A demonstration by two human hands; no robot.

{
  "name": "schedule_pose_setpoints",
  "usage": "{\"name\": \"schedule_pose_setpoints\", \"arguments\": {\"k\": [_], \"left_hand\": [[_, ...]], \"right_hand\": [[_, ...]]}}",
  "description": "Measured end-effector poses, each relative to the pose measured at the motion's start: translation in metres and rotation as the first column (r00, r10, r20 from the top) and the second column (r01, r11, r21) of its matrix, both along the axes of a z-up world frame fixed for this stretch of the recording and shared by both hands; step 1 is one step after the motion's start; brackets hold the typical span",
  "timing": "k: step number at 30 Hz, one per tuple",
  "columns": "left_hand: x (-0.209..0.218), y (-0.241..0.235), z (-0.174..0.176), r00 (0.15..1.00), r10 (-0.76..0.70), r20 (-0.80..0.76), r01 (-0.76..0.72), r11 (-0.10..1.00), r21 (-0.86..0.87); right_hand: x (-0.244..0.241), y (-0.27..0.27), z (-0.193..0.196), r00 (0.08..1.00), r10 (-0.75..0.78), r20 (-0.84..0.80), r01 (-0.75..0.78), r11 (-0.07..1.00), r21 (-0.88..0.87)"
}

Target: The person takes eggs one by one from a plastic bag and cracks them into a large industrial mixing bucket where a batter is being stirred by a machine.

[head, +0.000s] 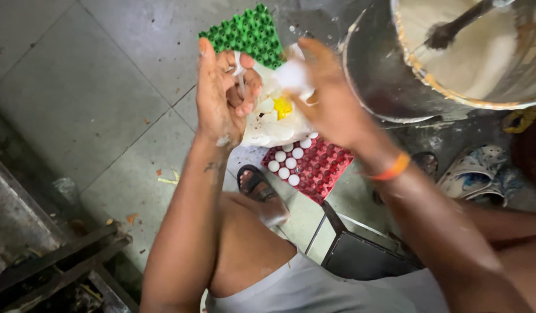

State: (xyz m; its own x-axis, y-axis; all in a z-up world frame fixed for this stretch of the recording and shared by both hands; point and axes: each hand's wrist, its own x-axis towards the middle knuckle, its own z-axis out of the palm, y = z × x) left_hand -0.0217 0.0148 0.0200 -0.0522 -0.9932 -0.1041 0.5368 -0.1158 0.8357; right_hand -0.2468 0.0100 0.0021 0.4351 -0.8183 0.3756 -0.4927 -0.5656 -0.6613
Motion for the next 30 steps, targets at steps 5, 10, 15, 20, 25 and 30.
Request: {"name": "schedule_pose_setpoints", "arguments": {"k": [5, 10, 15, 20, 25, 30], "left_hand": [[0.016, 0.009, -0.004, 0.999, 0.047, -0.024, -0.048, 0.998, -0.047], [0.033, 0.027, -0.003, 0.991, 0.0, -0.132, -0.032, 0.97, -0.24], [0.041, 0.037, -0.007, 0.985, 0.041, -0.165, -0.08, 0.969, -0.235], [0.046, 0.036, -0.012, 0.98, 0.099, -0.174, -0.14, 0.96, -0.244], [0.039, 0.022, -0.017, 0.968, 0.105, -0.228, -0.161, 0.957, -0.242], [0.034, 0.006, -0.026, 0.967, 0.12, -0.225, -0.157, 0.975, -0.157]], "right_hand": [[-0.021, 0.002, -0.098, 0.871, -0.443, 0.214, 0.405, 0.892, 0.199], [-0.032, 0.061, -0.226, 0.913, -0.371, -0.171, 0.396, 0.698, 0.596], [0.009, 0.142, -0.33, 0.743, 0.204, -0.638, 0.361, 0.68, 0.638], [0.025, 0.168, -0.36, 0.704, 0.169, -0.69, 0.382, 0.728, 0.569], [-0.018, 0.14, -0.321, 0.982, 0.009, -0.188, 0.173, 0.343, 0.923], [-0.066, 0.094, -0.21, 0.92, -0.366, 0.138, -0.082, 0.164, 0.983]]}}
